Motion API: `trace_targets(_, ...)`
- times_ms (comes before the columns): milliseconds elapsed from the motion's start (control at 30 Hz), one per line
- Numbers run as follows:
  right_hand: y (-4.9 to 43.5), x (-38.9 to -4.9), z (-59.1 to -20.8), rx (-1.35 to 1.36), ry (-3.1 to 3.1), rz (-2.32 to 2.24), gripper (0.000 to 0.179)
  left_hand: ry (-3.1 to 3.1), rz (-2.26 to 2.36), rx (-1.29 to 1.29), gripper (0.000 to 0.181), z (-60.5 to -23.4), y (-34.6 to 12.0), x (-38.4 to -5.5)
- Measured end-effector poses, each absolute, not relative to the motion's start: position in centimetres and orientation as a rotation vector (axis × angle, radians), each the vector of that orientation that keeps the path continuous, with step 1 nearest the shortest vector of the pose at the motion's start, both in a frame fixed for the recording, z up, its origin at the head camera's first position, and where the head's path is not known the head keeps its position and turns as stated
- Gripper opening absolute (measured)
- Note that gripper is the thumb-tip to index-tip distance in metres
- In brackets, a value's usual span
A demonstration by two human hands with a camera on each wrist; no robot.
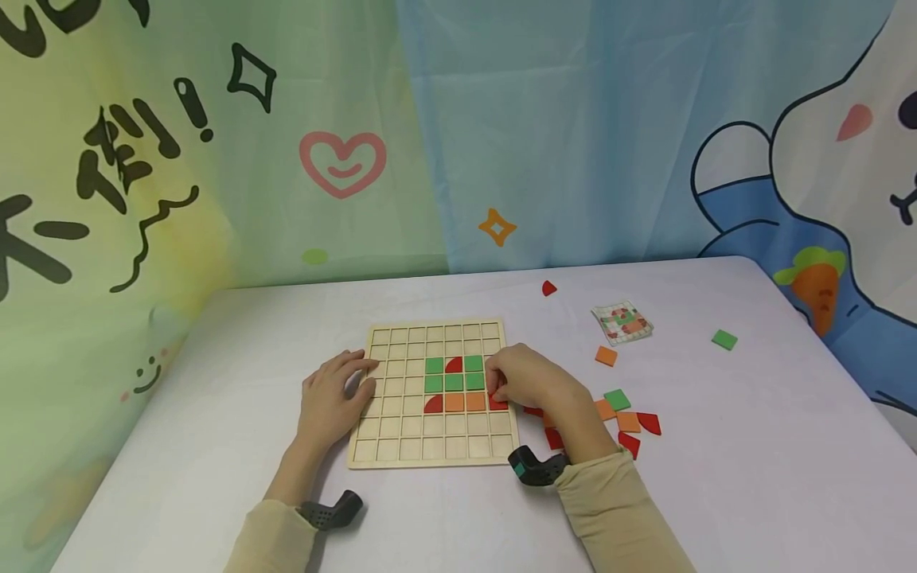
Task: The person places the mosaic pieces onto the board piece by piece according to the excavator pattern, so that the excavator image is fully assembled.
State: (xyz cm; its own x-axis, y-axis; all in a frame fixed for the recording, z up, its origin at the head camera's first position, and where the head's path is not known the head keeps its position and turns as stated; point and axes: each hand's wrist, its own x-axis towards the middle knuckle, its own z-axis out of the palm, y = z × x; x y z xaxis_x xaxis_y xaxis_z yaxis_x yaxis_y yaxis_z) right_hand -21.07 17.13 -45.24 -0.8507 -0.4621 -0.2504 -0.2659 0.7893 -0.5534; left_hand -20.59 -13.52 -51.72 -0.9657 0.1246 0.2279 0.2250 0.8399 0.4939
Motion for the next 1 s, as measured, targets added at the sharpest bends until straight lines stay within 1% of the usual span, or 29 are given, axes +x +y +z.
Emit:
trace_targets(133,16.8,-21.1,-45.2,-0.520,2.615,-0.768,0.014,-2.821,-0.801,-0.276,0.029,-51.4,-14.0,-20.5)
trace_targets(300,17.4,-22.1,-44.8,-0.458,2.746,-0.756,0.001,-2.805,-0.829,-0.253,0.029,-51.1,-14.2,-20.5)
trace_targets(500,20.5,-24.0,-44.7,-0.319,2.951,-0.701,0.030,-2.791,-0.845,-0.247,0.028,-51.5,-13.6,-20.8)
trace_targets(667,23.2,-27.3,-46.0,-0.320,2.973,-0.554,0.048,-2.787,-0.826,-0.240,0.028,-52.0,-13.4,-20.6)
trace_targets(833,24.1,-30.0,-47.4,-0.314,2.865,-0.376,0.053,-2.793,-0.835,-0.219,0.027,-52.0,-13.5,-20.4)
trace_targets(1000,24.1,-30.0,-47.3,-0.329,2.824,-0.208,0.051,-2.805,-0.839,-0.250,0.028,-51.5,-13.6,-20.5)
